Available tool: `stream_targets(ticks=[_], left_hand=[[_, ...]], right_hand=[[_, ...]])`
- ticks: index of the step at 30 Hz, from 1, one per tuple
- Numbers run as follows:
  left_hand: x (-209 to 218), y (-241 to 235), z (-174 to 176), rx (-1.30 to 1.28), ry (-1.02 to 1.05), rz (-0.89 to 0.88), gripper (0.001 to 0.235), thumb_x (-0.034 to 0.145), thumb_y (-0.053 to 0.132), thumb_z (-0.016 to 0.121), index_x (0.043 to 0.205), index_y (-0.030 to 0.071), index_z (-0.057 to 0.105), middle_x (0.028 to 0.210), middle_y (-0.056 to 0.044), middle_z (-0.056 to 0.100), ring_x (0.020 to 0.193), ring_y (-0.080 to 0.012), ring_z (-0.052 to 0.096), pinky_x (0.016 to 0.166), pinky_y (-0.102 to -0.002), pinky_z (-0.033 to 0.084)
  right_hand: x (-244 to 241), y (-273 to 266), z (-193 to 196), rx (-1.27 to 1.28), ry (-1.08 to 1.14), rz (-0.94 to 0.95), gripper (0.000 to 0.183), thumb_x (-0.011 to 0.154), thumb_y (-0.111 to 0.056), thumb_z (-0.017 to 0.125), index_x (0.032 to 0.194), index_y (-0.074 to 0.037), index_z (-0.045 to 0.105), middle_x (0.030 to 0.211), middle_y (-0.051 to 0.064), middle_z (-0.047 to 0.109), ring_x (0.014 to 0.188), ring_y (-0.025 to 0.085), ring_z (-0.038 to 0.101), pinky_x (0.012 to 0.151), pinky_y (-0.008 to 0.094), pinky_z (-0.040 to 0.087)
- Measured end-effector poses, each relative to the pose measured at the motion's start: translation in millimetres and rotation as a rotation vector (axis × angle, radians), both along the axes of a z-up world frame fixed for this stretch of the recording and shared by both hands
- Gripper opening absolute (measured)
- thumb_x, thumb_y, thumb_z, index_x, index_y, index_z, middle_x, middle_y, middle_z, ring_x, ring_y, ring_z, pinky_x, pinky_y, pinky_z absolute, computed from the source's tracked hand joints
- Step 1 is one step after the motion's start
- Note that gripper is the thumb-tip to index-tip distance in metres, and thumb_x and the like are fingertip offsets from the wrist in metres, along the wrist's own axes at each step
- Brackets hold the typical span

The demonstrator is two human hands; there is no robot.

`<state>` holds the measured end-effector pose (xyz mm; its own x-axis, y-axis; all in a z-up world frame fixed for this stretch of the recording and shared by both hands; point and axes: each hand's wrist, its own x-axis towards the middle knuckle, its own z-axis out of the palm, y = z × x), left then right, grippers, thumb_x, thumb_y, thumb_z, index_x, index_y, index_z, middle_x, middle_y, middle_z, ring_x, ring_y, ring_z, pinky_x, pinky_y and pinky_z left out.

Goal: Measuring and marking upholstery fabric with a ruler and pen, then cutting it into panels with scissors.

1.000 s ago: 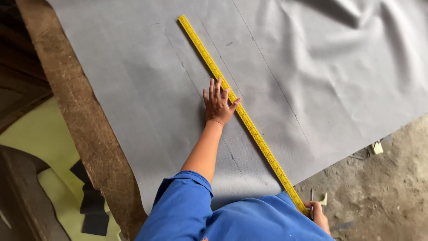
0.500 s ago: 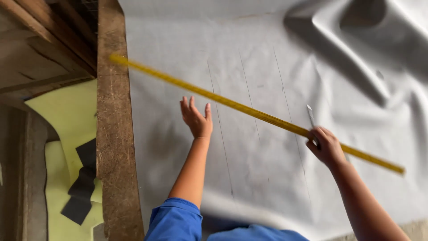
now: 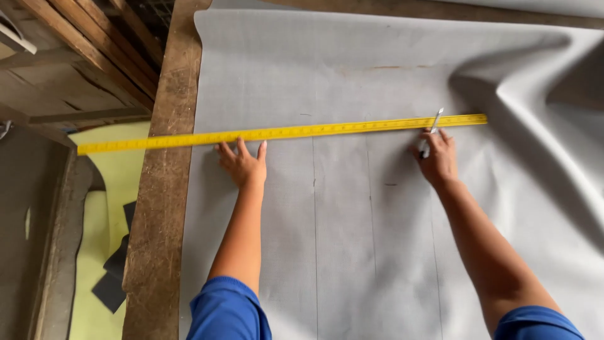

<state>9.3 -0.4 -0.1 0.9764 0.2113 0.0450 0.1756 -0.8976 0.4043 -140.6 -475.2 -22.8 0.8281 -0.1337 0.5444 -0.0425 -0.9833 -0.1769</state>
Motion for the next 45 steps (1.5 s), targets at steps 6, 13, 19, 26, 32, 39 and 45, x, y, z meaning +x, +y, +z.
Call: stream_targets(ticks=[6,13,19,26,32,39,45], left_hand=[[49.8,-18.9,2.9,0.051,-0.106,0.035,0.065,0.094,0.07,0.062,0.129,0.015,0.058,0.154,-0.028,0.031,0.154,-0.0476,0.017,0.118,-0.071,0.018],[46.2,-26.6,5.2,0.088,-0.157,0.04,0.076,0.087,0.074,0.068,0.128,0.013,0.048,0.153,-0.029,0.031,0.152,-0.0482,0.02,0.117,-0.074,0.012],[48.9,-28.3,11.8,0.065,-0.054,0.06,0.101,0.087,0.083,0.062,0.156,0.016,0.03,0.166,-0.024,0.019,0.156,-0.0406,0.016,0.118,-0.073,0.01],[46.4,-26.8,17.2,0.094,0.002,0.086,0.105,0.083,0.084,0.06,0.16,0.017,0.035,0.169,-0.022,0.017,0.156,-0.0417,0.013,0.12,-0.068,0.013],[47.9,-27.5,8.3,0.083,-0.059,0.128,0.109,0.078,0.082,0.067,0.157,0.016,0.032,0.166,-0.024,0.02,0.155,-0.0418,0.017,0.121,-0.064,0.016],[46.8,-28.6,7.9,0.111,-0.096,0.118,0.111,0.077,0.082,0.071,0.154,0.011,0.035,0.165,-0.026,0.022,0.154,-0.0429,0.02,0.119,-0.065,0.017],[49.9,-28.0,21.6,0.091,0.103,0.124,0.113,0.081,0.089,0.057,0.16,0.013,0.027,0.169,-0.022,0.011,0.157,-0.0384,0.007,0.121,-0.062,0.005]], right_hand=[[31.1,-40.2,-1.2,0.065,0.125,-0.033,0.046,0.094,-0.028,0.085,0.126,-0.004,0.06,0.134,0.027,0.069,0.129,0.051,0.057,0.111,0.054,0.043],[14.4,-44.7,-8.3,-0.061,0.034,-0.029,0.029,0.098,-0.025,0.085,0.112,-0.011,0.065,0.126,0.018,0.076,0.122,0.039,0.069,0.11,0.043,0.05],[19.9,-55.7,-5.8,0.094,0.062,-0.026,0.033,0.094,-0.017,0.086,0.118,-0.009,0.066,0.131,0.021,0.072,0.125,0.046,0.063,0.102,0.053,0.053],[114.8,74.9,52.5,0.459,-0.027,0.148,0.03,0.11,-0.013,0.069,0.14,-0.015,0.064,0.12,0.012,0.073,0.118,0.036,0.066,0.103,0.046,0.049],[241.7,273.9,82.7,1.134,0.406,0.431,0.035,0.108,-0.039,0.062,0.123,-0.009,0.07,0.096,0.012,0.079,0.089,0.024,0.074,0.088,0.035,0.055],[264.1,297.6,85.7,0.954,0.719,0.429,0.025,0.1,-0.039,0.061,0.095,-0.02,0.075,0.082,-0.004,0.08,0.074,0.012,0.069,0.077,0.027,0.051],[128.8,120.8,148.8,0.85,0.66,0.127,0.026,0.106,-0.02,0.062,0.119,-0.001,0.072,0.094,0.017,0.073,0.086,0.03,0.058,0.091,0.044,0.046]])
